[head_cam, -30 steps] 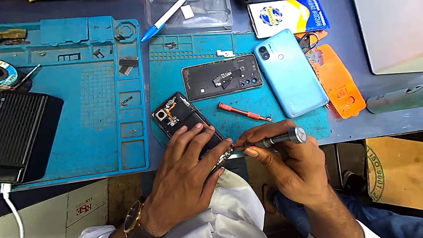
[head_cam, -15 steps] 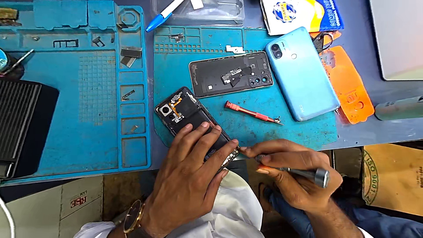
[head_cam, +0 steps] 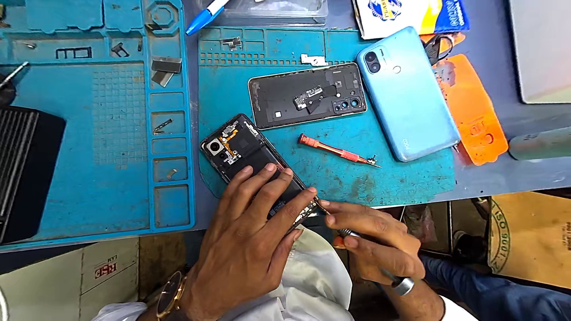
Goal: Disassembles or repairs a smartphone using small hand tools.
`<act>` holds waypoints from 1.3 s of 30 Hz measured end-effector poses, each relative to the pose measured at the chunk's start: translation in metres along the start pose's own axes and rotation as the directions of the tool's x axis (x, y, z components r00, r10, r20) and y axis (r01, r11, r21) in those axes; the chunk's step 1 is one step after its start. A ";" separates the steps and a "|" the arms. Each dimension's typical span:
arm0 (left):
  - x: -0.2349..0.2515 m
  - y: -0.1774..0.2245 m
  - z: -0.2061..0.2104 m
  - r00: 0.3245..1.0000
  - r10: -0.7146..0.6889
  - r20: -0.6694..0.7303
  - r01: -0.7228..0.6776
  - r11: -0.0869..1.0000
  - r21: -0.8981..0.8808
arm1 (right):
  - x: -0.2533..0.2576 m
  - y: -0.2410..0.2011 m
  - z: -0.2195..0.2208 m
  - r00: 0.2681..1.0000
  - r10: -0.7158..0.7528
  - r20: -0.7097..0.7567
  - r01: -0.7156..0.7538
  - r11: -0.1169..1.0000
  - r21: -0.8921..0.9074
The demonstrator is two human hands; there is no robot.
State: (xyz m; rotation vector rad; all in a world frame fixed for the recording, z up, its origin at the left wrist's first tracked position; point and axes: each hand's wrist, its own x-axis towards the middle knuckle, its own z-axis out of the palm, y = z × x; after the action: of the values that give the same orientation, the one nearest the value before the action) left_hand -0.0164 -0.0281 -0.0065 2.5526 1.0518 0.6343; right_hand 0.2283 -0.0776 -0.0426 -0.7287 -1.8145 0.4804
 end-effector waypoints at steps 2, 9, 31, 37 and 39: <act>0.000 0.000 0.000 1.000 -0.001 0.003 0.001 1.000 -0.005 | -0.003 0.000 0.000 0.998 -0.039 0.049 0.044 0.995 -0.094; 0.001 -0.001 -0.004 0.999 0.001 0.034 0.000 1.000 -0.026 | -0.003 0.004 -0.003 0.994 -0.073 0.077 0.080 0.992 -0.095; 0.001 -0.001 -0.005 0.999 0.000 0.041 0.001 1.000 -0.020 | 0.011 -0.004 -0.010 0.989 0.148 0.005 -0.146 0.964 0.222; 0.001 -0.002 -0.004 0.999 0.004 0.036 -0.003 1.000 -0.022 | 0.023 -0.005 -0.018 0.983 0.163 0.083 -0.176 0.965 0.196; 0.001 -0.002 -0.003 1.000 0.003 0.030 -0.002 1.000 -0.026 | 0.018 -0.001 -0.017 0.990 0.106 0.092 -0.122 0.976 0.182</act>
State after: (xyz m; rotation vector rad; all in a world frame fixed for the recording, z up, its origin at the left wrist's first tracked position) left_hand -0.0185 -0.0258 -0.0042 2.5338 1.0239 0.6047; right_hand 0.2399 -0.0663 -0.0232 -0.6934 -1.7804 0.7563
